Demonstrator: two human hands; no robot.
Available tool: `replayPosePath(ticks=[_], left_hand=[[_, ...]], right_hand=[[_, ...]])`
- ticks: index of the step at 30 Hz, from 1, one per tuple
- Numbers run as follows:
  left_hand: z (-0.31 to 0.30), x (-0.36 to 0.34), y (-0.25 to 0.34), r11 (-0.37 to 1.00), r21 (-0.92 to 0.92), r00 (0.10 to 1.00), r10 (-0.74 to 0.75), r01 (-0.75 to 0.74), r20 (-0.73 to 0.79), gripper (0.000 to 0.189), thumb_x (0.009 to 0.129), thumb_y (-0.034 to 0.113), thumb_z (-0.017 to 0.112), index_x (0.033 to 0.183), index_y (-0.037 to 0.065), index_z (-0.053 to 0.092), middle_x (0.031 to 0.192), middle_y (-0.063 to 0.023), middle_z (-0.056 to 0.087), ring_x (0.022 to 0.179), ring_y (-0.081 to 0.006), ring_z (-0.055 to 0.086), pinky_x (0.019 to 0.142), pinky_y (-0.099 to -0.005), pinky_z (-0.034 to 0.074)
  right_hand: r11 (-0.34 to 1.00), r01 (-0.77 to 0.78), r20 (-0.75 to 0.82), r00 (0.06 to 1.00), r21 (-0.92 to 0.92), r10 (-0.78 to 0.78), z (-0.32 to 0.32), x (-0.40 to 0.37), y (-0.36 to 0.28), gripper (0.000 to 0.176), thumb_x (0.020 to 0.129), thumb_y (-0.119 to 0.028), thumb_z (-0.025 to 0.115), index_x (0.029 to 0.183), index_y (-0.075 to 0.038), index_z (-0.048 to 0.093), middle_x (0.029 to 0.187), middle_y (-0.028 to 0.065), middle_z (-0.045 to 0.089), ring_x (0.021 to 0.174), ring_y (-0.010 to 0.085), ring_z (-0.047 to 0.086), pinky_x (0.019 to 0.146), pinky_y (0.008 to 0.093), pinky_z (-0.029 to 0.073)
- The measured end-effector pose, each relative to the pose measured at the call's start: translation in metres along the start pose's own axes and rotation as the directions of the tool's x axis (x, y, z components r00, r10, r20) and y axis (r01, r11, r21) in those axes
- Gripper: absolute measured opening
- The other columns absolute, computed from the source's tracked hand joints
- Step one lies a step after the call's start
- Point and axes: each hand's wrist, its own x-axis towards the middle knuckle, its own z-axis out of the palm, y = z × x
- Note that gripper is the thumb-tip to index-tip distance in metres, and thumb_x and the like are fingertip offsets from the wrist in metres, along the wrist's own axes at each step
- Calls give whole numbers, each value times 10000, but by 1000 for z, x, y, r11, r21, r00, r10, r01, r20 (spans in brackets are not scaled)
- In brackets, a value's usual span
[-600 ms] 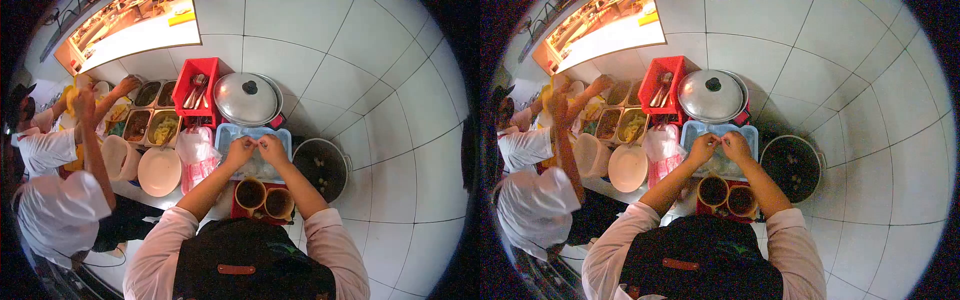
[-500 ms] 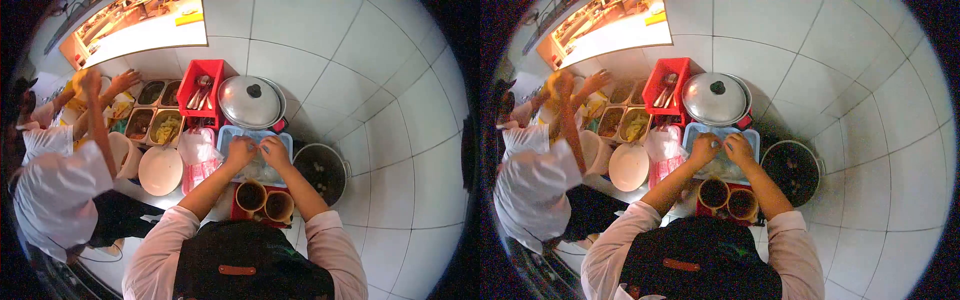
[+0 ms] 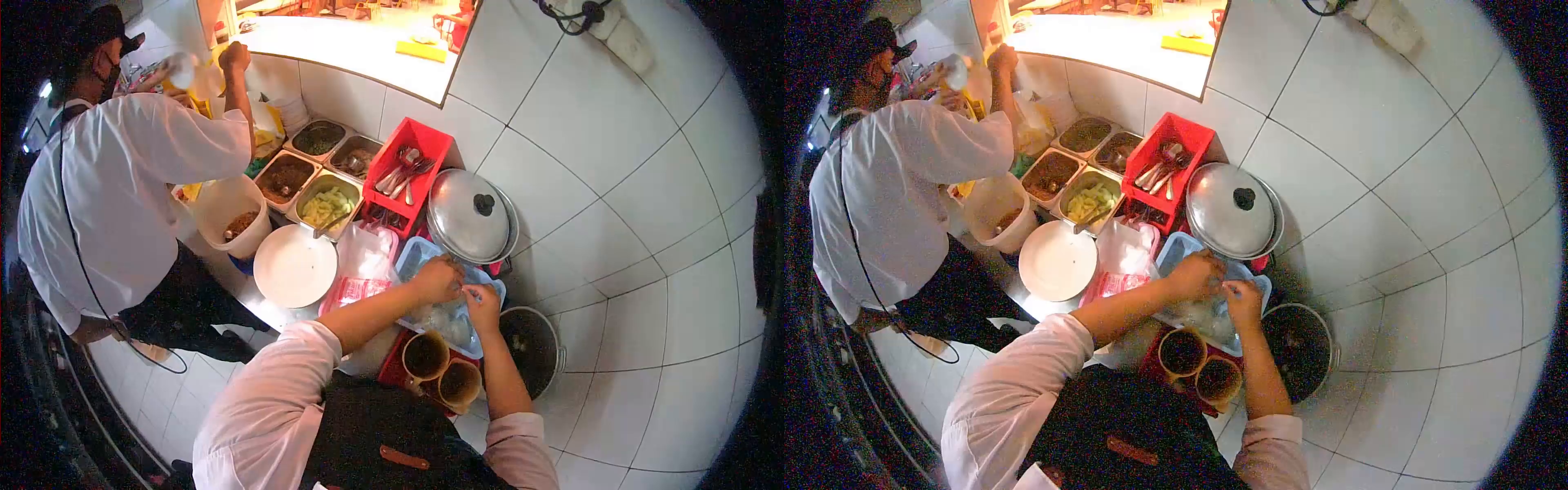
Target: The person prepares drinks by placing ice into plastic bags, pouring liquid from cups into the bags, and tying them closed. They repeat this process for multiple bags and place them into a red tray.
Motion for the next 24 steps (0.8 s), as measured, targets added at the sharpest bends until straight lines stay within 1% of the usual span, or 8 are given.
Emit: replayPosePath(ticks=[3,5,8,9,11,15,18,24], left_hand=[[-5,2,13,994,97,996,-62,56,63,203,688,282,738,787,106,754,892,-126,714,962,-330,645,850,-436,521],[-5,2,16,976,198,982,-119,89,148,219,688,302,731,775,102,750,865,-135,709,934,-335,652,826,-435,528],[-7,3,9,994,101,977,-72,52,202,238,706,323,709,789,102,737,866,-126,702,956,-326,642,845,-457,515],[1,2,6,993,118,991,2,-18,137,244,712,329,702,803,105,734,870,-123,701,965,-327,637,860,-466,504],[21,1,-3,973,172,988,152,-152,12,255,726,342,689,829,112,728,879,-118,698,984,-327,627,891,-484,484],[17,7,1,973,180,976,113,-146,184,324,752,386,646,862,92,725,889,-125,698,994,-341,617,922,-492,444],[-5,4,3,979,167,958,70,-120,277,328,755,398,633,803,88,729,838,-133,698,955,-338,627,888,-492,448],[10,0,1,975,150,986,154,-162,65,303,737,378,639,670,92,711,730,-121,681,851,-322,635,835,-481,452]], right_hand=[[995,75,37,997,-64,-73,-1,0,8,102,812,-74,749,898,-21,733,786,120,670,740,248,622,721,373,489],[998,48,48,998,-38,-46,-3,-1,4,97,813,-58,741,901,-19,735,807,128,686,762,252,636,735,371,494],[996,86,72,994,-30,-84,-5,5,-3,99,816,-45,735,909,-13,736,846,141,705,791,257,654,746,370,502],[994,101,89,991,-47,-97,-8,3,-4,100,817,-42,734,912,-11,736,861,146,711,800,259,660,749,369,505],[999,11,67,998,-40,-8,-8,-2,-4,104,817,-40,737,916,-7,736,842,127,706,773,233,649,727,351,499],[985,-173,91,981,8,171,-11,-4,2,105,839,-37,737,936,3,734,798,60,682,727,155,603,684,311,479],[956,-267,160,956,122,246,-4,-5,7,114,897,-81,697,956,9,733,770,7,643,720,103,560,681,283,458],[818,-543,372,811,190,452,-12,1,6,217,929,-238,666,942,-34,738,752,-19,616,701,72,521,662,256,411]])
